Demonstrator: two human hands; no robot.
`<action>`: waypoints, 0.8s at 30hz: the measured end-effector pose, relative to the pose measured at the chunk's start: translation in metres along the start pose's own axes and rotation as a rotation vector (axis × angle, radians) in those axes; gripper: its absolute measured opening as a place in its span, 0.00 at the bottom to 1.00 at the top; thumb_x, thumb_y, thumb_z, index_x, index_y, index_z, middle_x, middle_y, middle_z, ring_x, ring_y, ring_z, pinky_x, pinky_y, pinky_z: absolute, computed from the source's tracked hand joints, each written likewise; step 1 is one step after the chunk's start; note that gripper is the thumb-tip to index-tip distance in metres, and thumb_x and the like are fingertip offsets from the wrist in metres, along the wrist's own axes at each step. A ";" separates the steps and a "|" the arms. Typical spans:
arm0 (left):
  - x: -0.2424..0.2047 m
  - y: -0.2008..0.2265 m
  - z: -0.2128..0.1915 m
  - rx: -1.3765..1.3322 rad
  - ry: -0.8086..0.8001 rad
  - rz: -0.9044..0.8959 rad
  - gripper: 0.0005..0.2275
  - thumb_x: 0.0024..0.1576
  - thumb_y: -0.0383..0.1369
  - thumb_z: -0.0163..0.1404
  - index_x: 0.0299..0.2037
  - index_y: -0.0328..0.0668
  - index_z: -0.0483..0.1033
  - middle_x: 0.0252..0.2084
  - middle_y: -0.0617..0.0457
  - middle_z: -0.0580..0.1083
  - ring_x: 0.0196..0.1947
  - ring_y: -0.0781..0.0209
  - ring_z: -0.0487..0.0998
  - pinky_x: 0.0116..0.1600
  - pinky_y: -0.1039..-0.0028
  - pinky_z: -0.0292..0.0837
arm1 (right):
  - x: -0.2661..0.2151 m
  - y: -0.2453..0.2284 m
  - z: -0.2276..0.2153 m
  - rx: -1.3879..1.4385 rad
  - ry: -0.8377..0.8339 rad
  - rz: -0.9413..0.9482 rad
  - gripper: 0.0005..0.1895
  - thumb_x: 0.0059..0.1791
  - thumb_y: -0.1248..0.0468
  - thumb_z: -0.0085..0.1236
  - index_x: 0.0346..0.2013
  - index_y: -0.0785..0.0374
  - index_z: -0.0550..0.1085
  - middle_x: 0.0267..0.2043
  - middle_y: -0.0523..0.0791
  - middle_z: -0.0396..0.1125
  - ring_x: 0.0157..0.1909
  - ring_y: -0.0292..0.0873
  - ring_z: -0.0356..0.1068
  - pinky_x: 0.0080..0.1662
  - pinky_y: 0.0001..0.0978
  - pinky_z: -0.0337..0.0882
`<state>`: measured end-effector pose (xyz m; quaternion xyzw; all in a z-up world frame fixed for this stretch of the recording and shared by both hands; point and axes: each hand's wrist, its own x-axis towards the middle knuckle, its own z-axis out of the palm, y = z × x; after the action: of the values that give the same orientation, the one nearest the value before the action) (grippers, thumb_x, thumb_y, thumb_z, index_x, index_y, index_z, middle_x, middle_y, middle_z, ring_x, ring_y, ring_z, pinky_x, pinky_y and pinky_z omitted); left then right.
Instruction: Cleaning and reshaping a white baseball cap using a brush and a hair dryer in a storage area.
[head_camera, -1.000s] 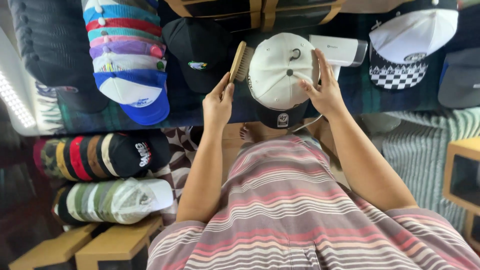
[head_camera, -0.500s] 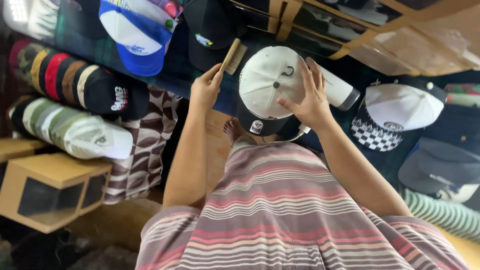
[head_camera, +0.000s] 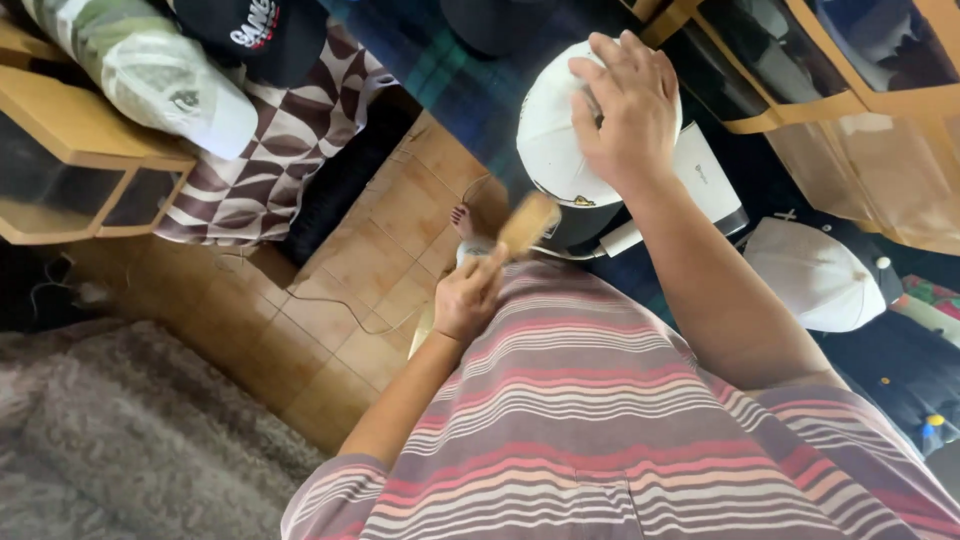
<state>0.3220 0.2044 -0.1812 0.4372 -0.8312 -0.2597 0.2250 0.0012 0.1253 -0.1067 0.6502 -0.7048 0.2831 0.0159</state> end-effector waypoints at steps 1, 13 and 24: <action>-0.001 -0.003 0.002 -0.012 -0.089 0.138 0.18 0.65 0.36 0.53 0.65 0.61 0.71 0.34 0.59 0.69 0.28 0.58 0.73 0.30 0.65 0.73 | 0.001 -0.001 -0.001 -0.007 0.004 0.013 0.13 0.58 0.61 0.56 0.55 0.58 0.80 0.65 0.47 0.69 0.68 0.57 0.62 0.66 0.54 0.55; 0.048 -0.105 0.000 0.119 0.020 -0.343 0.22 0.66 0.44 0.39 0.69 0.51 0.66 0.61 0.47 0.76 0.55 0.48 0.78 0.56 0.59 0.73 | -0.009 -0.010 -0.004 -0.052 -0.055 0.264 0.14 0.61 0.58 0.48 0.59 0.47 0.76 0.70 0.43 0.61 0.71 0.57 0.51 0.61 0.69 0.56; 0.156 0.031 -0.015 -0.669 -0.060 -0.438 0.18 0.66 0.36 0.48 0.67 0.51 0.71 0.43 0.68 0.74 0.32 0.75 0.65 0.42 0.84 0.68 | -0.008 -0.020 -0.002 -0.081 0.019 0.378 0.15 0.62 0.56 0.48 0.59 0.47 0.78 0.69 0.39 0.63 0.71 0.54 0.52 0.59 0.69 0.56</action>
<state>0.2313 0.0845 -0.1272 0.4988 -0.5942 -0.5704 0.2697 0.0205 0.1334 -0.1001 0.5024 -0.8251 0.2586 -0.0045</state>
